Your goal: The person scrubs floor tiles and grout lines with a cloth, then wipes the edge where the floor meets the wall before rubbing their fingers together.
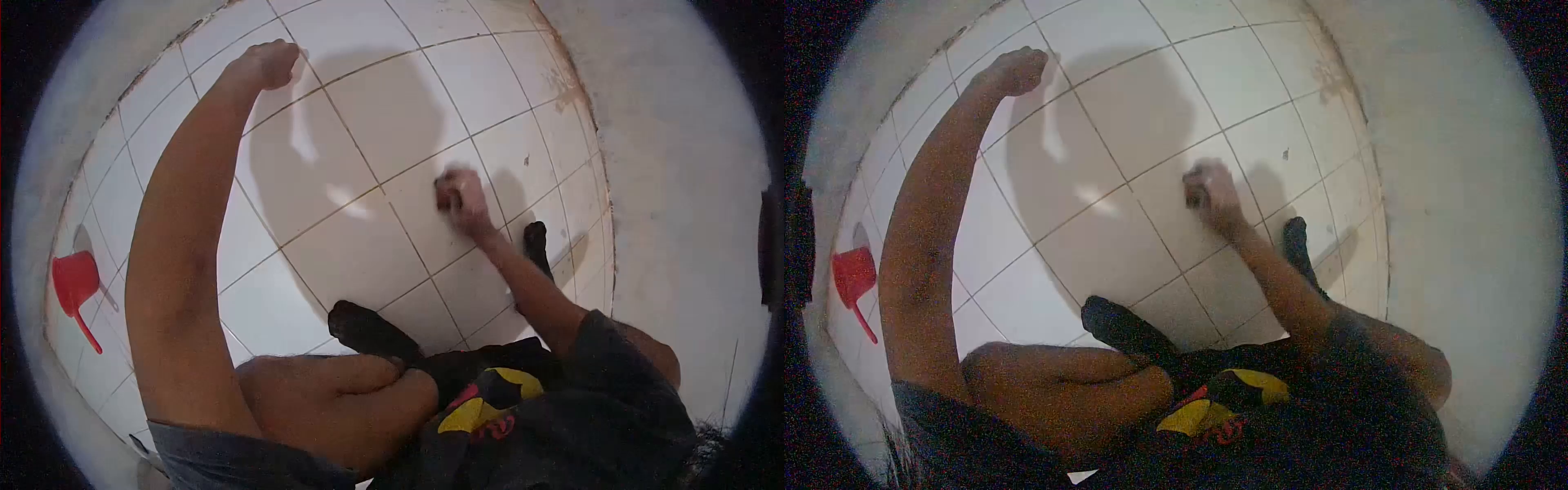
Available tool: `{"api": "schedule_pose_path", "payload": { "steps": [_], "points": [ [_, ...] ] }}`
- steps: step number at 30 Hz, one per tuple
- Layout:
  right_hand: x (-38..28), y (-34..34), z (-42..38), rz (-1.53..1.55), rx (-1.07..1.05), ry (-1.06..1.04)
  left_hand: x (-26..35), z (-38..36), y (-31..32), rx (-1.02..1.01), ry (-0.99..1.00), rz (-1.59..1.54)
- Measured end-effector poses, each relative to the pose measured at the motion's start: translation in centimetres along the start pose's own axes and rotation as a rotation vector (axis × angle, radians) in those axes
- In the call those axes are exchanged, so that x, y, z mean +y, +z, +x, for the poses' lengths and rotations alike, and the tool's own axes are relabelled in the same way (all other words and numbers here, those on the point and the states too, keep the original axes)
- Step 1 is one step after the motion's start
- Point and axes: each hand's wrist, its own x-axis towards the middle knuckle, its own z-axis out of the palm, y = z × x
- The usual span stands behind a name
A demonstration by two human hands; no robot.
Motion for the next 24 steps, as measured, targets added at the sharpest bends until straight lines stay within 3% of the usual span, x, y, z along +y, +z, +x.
{"api": "schedule_pose_path", "payload": {
  "steps": [1,3,5,7,10,13,16,20,24],
  "points": [
    [2.4,0.1,2.5,-0.043,0.046,0.062,-0.2,0.4,0.7,0.023,0.016,0.009],
    [2.2,0.5,-0.1,-0.107,0.060,0.077,-2.0,1.0,2.7,0.080,0.027,0.013],
    [-0.2,0.0,-6.4,-0.116,-0.054,-0.009,-1.8,-0.9,1.8,0.070,0.008,0.049],
    [-2.0,-0.9,-12.3,0.060,-0.218,0.043,-2.8,-1.1,2.8,0.083,0.052,0.076],
    [-4.2,-2.8,-10.1,0.130,-0.321,0.139,-3.1,-1.3,2.3,0.011,-0.071,0.054],
    [-2.9,-1.9,-5.3,-0.084,-0.166,0.123,-2.8,-1.3,1.0,-0.017,-0.073,0.054],
    [-3.1,-1.6,-2.4,-0.100,-0.082,0.214,-1.9,-0.9,1.1,0.018,-0.037,0.054],
    [-4.8,-1.6,-9.4,-0.069,-0.243,0.324,-1.6,-1.0,1.8,0.093,0.033,0.080],
    [-5.5,-2.9,-4.9,-0.190,-0.257,0.291,-1.6,-0.2,1.6,0.047,-0.013,0.087]
  ]
}}
